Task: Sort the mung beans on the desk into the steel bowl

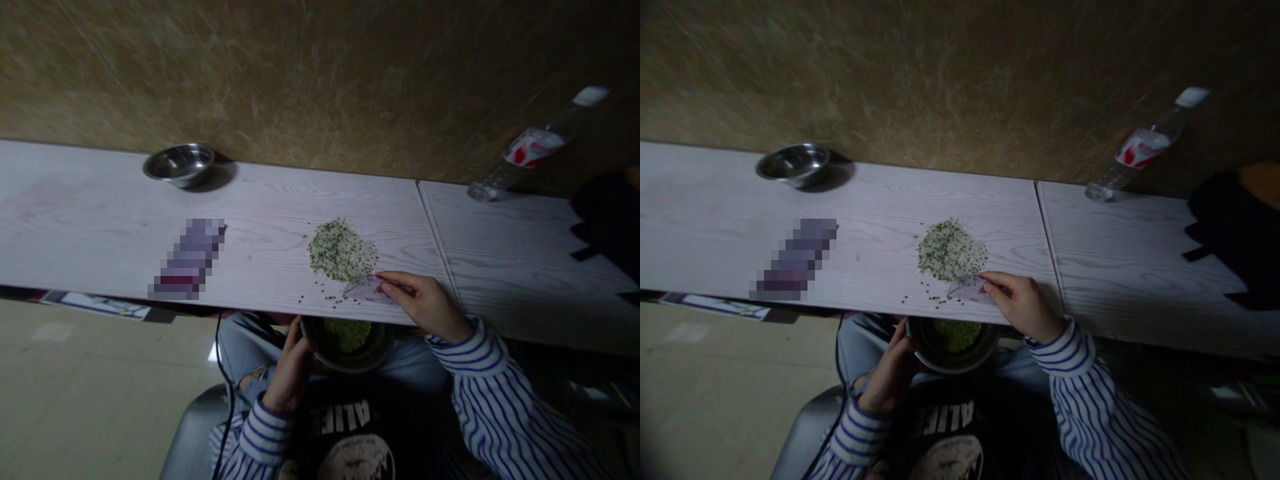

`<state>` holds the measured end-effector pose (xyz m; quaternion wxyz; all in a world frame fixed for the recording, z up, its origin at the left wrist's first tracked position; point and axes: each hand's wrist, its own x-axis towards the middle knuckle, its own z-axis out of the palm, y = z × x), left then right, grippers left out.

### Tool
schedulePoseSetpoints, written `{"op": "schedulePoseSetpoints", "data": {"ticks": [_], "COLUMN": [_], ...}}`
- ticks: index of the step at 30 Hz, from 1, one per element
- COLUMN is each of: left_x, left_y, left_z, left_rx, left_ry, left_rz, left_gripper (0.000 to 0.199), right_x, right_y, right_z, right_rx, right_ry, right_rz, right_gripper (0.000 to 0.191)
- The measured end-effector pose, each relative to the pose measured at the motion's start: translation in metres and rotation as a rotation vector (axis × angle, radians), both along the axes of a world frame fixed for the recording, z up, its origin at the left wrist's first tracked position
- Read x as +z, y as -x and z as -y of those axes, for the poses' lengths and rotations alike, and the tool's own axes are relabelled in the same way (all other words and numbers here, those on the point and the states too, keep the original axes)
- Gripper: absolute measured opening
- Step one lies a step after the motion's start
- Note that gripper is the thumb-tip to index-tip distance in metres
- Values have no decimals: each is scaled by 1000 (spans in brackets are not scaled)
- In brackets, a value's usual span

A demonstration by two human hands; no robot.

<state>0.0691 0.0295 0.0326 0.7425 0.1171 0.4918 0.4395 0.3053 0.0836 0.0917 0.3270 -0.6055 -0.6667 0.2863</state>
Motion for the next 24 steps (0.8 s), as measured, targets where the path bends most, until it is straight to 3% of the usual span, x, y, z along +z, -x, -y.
{"op": "schedulePoseSetpoints", "data": {"ticks": [13,24], "left_x": [0,-5], "left_y": [1,5], "left_z": [0,2], "left_rx": [-12,-1], "left_ry": [-13,-27], "left_rz": [-21,22], "left_gripper": [55,61], "right_x": [-2,-2], "right_y": [10,14], "right_z": [-1,-4], "right_rx": [26,58], "right_ry": [13,-8], "right_rz": [-3,12], "right_gripper": [28,28]}}
